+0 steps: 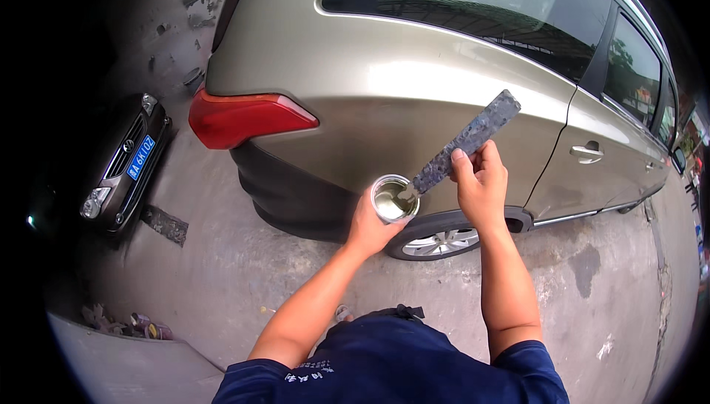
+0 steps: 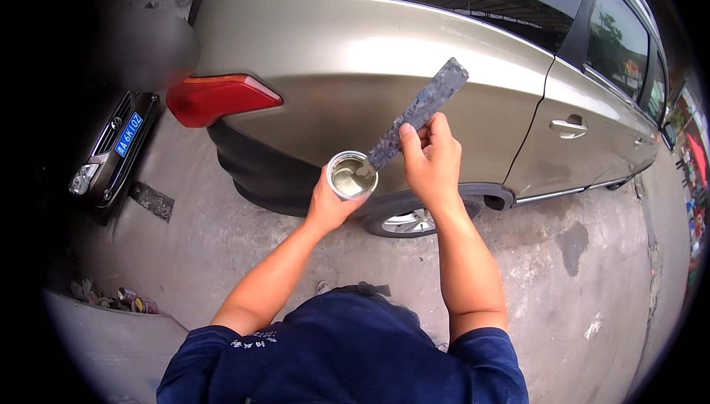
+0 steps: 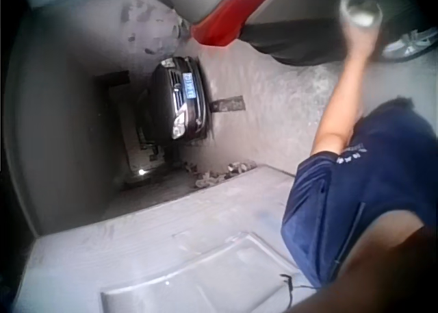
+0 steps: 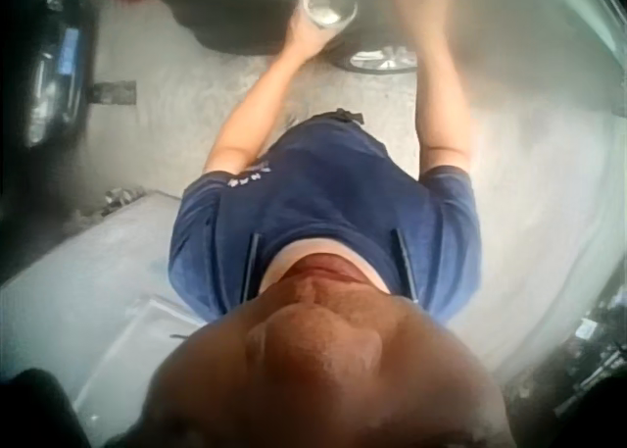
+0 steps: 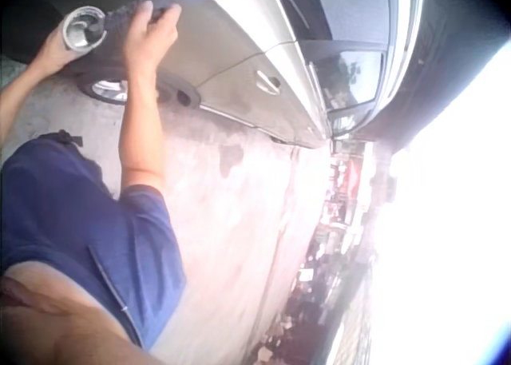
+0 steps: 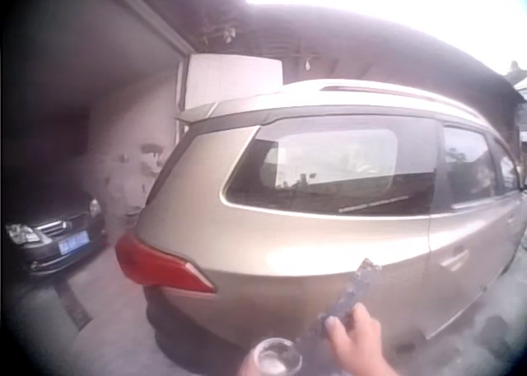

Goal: The person uses a putty knife to apply a white substance from a small metal can onto the rear bumper of a beige SUV. They repeatedly dip the tool into the can and spread the substance along the lower edge of the bumper, occasionally wiping the tool on the can's rim.

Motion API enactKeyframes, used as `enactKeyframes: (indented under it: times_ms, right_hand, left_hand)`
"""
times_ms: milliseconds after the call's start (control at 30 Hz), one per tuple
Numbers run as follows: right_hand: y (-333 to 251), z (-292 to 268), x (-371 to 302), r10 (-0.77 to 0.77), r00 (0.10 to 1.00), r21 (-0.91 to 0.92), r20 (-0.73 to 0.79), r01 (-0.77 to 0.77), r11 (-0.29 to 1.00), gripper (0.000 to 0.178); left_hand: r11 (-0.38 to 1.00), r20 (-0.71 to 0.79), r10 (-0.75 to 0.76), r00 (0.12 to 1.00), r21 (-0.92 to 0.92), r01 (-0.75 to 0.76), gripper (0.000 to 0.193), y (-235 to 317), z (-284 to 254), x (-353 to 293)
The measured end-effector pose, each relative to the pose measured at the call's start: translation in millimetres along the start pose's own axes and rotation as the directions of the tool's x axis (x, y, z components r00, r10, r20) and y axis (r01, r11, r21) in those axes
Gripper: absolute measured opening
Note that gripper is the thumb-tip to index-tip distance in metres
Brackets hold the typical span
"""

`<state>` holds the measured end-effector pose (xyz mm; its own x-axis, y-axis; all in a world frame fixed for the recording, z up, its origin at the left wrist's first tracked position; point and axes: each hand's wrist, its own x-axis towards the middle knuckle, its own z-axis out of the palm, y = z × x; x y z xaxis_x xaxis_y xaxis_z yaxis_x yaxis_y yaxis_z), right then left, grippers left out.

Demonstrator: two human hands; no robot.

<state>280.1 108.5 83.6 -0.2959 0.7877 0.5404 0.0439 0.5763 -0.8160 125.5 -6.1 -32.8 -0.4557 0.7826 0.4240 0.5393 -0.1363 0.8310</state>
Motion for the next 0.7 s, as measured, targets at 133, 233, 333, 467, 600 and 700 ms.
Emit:
enactKeyframes:
  times_ms: [133,233,333,467,600,700]
  right_hand:
    - [-2.2,18.5,23.7,0.154,0.986,0.309,-0.070,-0.125,0.943,0.014]
    - [7.4,27.1,39.9,0.139,0.989,0.443,-0.053,-0.101,0.891,0.014]
    - [10.7,34.8,50.9,0.136,0.989,0.521,-0.048,-0.091,0.849,0.015]
    - [15.6,44.0,58.8,0.119,0.990,0.557,-0.069,-0.061,0.828,0.016]
    - [24.7,50.1,66.2,0.163,0.986,0.628,-0.047,-0.097,0.772,0.017]
    - [34.8,54.6,70.2,0.228,0.974,0.686,-0.007,-0.161,0.710,0.016]
  left_hand:
    - [0.995,-0.118,-0.018,0.993,0.097,0.029,0.073,-3.9,-25.6,12.9]
    - [0.995,-0.209,-0.059,0.976,0.066,0.075,0.073,-7.9,-41.7,24.3]
    - [0.991,-0.268,-0.084,0.960,0.074,0.108,0.075,-7.0,-58.0,39.2]
    - [0.992,-0.330,-0.085,0.940,0.061,0.111,0.076,-11.5,-70.9,55.3]
    - [0.995,-0.373,-0.047,0.927,0.065,0.077,0.077,-15.6,-75.6,67.3]
    - [0.990,-0.372,-0.098,0.923,0.061,0.130,0.080,-14.8,-78.9,73.9]
